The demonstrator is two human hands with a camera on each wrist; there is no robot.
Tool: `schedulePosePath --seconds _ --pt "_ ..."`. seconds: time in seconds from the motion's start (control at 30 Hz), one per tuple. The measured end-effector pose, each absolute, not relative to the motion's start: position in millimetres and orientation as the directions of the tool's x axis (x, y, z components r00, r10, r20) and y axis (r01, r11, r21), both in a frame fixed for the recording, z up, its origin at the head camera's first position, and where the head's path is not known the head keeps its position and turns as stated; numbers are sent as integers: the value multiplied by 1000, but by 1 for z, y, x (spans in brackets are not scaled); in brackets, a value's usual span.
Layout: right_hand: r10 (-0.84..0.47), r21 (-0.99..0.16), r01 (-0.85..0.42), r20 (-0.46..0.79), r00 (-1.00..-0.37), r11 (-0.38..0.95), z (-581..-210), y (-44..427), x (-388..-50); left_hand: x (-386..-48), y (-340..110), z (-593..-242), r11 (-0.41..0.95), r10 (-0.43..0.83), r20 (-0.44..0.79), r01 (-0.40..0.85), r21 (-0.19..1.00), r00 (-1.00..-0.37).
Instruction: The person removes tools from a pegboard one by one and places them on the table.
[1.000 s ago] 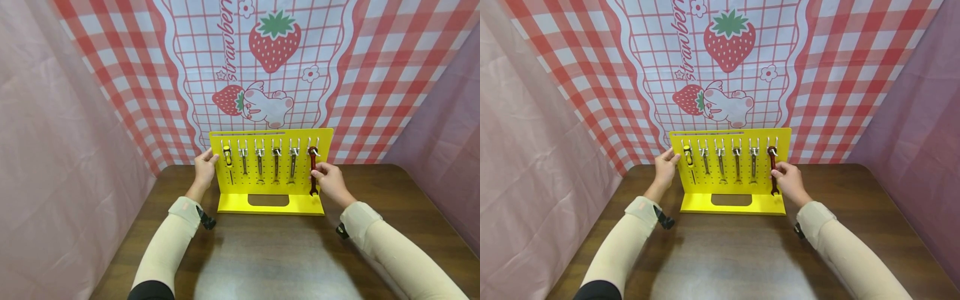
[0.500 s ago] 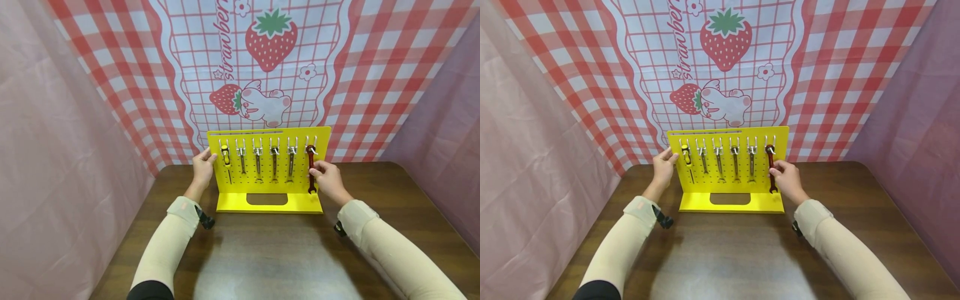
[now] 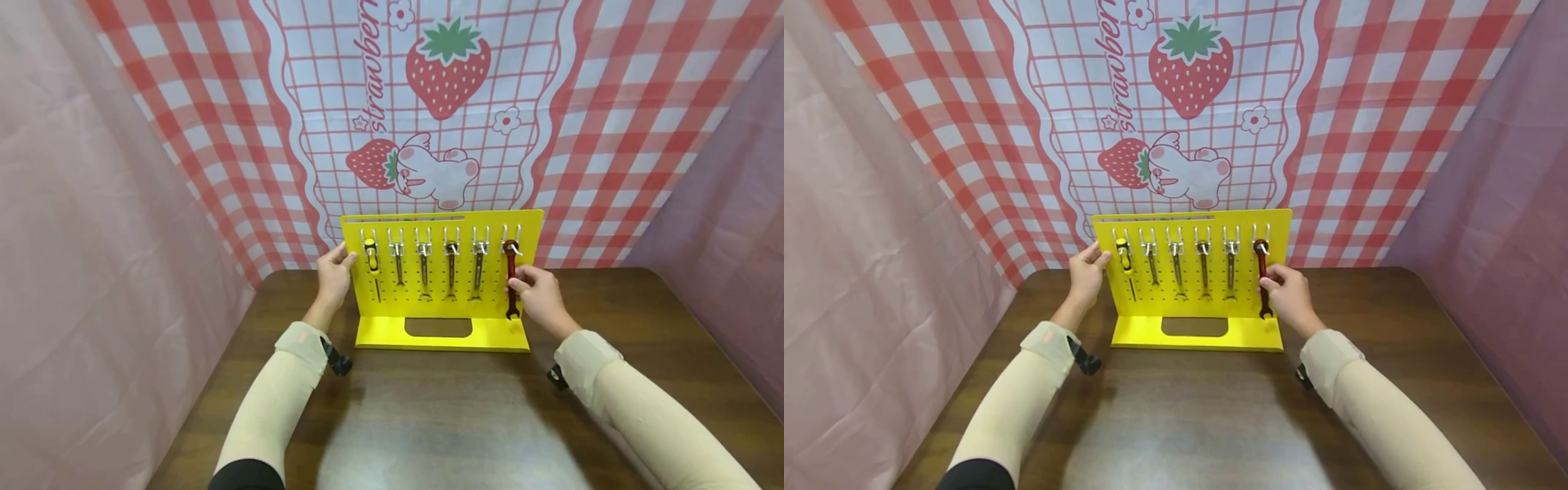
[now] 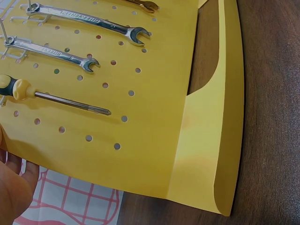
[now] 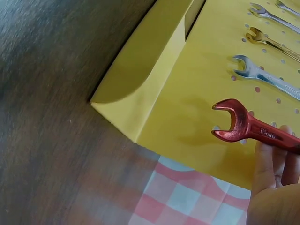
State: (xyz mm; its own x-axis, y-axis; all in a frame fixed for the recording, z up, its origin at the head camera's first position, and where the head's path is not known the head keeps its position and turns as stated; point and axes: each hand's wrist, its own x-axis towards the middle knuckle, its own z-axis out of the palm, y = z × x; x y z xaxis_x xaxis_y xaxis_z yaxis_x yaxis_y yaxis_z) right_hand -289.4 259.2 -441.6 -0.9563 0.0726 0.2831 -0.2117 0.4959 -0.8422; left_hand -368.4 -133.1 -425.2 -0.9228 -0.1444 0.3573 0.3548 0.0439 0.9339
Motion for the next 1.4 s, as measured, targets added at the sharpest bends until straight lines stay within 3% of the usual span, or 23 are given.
schedulePosePath --seconds 0.53,1.0,1.4 --pt "76 -889 -226 277 -958 398 -438 253 -277 -369 -132 -424 28 -151 354 354 935 -923" --pt "51 -865 -240 291 -955 440 -426 260 -257 -367 -132 -424 48 -153 339 336 941 -928" --pt "19 -900 -270 294 -956 343 -412 264 -238 -367 -133 -425 39 -138 326 323 945 -935"
